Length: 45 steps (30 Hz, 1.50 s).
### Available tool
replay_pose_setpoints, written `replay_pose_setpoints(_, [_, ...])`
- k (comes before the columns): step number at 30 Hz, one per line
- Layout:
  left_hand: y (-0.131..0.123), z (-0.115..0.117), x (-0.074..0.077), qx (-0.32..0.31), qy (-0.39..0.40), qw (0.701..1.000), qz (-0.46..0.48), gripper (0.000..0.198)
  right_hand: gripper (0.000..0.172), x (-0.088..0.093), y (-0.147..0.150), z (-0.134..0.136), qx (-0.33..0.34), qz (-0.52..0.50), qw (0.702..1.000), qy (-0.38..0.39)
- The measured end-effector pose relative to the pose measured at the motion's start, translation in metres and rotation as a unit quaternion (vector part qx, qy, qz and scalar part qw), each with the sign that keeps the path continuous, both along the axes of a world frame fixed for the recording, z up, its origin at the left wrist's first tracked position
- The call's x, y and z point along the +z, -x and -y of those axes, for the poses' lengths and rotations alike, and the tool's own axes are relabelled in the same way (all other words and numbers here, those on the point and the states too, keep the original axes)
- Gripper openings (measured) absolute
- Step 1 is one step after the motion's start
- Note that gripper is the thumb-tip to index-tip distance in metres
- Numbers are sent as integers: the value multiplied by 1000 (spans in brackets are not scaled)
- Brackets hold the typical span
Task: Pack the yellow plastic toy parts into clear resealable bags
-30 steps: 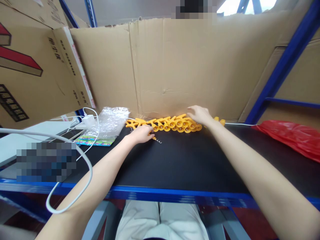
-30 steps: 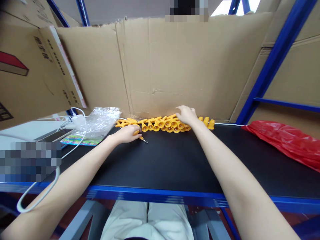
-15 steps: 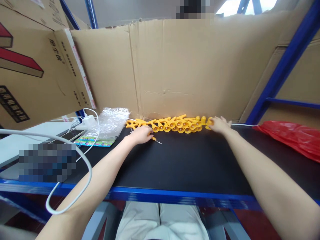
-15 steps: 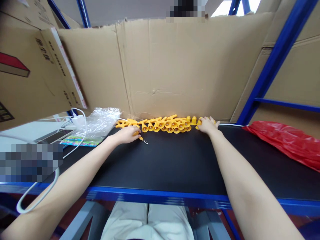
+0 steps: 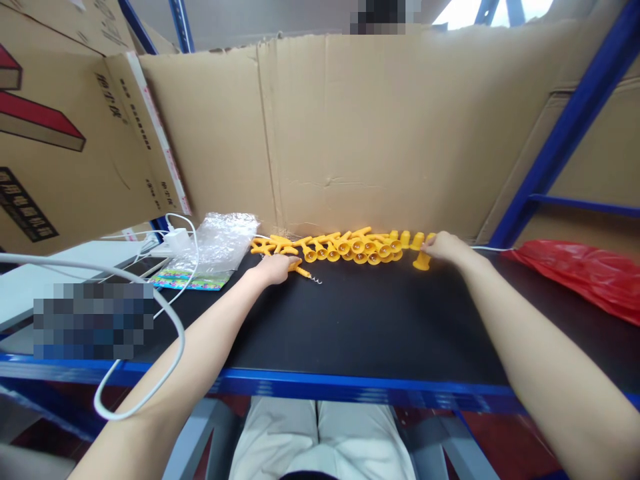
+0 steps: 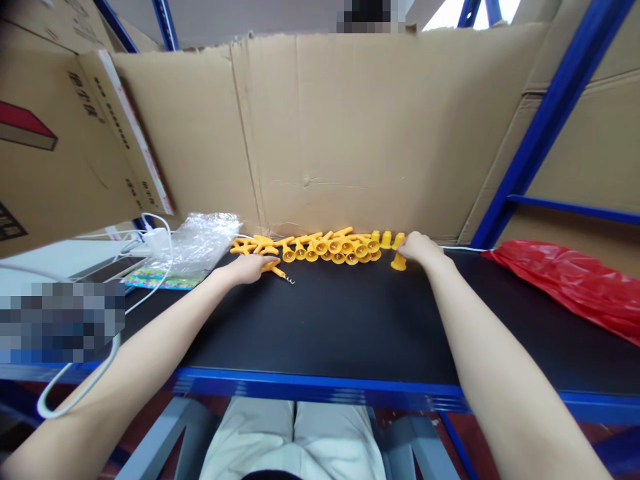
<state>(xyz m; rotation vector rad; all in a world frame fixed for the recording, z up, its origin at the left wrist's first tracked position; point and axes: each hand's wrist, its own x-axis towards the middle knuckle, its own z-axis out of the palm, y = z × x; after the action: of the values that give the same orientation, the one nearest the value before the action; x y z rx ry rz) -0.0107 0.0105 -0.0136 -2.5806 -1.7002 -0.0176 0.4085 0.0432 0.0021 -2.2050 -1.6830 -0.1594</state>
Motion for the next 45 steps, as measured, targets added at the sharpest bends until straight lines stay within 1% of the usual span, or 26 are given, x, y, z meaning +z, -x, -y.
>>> replay_pose_setpoints(2, [-2,1,0,7,-3,1000,-5,51,16,8,9,7,-1,13,997,72])
replay_pose_setpoints(6, [-6,3,1,-6,-19,1000,8,42,21,29,37,28,14,24,987,159])
replay_pose_setpoints(7, [-7,4,2,-11,-18,1000,5,40,22,33,45,35,20,25,984,173])
replay_pose_setpoints(9, [-8,5,3,-18,-15,1000,-7,38,24,39,59,46,35,43,983,177])
replay_pose_setpoints(11, [-8,7,5,-20,-14,1000,-13,37,25,42,70,53,60,67,980,176])
replay_pose_setpoints(14, [-9,10,9,-21,-22,1000,-4,35,21,40,82,58,120,73,975,170])
replay_pose_setpoints(17, [-10,12,10,-37,-39,998,10,29,14,32,93,59,218,48,966,132])
replay_pose_setpoints(20, [-11,13,12,-49,-62,997,25,27,15,24,104,58,301,13,948,106])
replay_pose_setpoints(22, [-13,14,12,-55,-76,995,35,27,17,20,111,59,327,-13,938,111])
replay_pose_setpoints(24, [-14,15,14,-64,-89,993,47,27,18,18,117,62,335,-21,934,126])
replay_pose_setpoints(28, [-17,17,16,-71,-119,988,75,28,19,18,126,68,329,9,934,139])
replay_pose_setpoints(32, [-18,18,17,-71,-146,982,94,28,20,17,129,69,320,26,943,89])
replay_pose_setpoints(34, [-18,18,16,-75,-163,979,101,29,21,14,127,66,331,26,942,55])
replay_pose_setpoints(41, [-18,19,16,-84,-192,971,116,33,16,7,125,56,402,72,911,-63])
replay_pose_setpoints(45, [-18,19,16,-92,-198,969,118,32,28,3,128,56,431,64,893,-111])
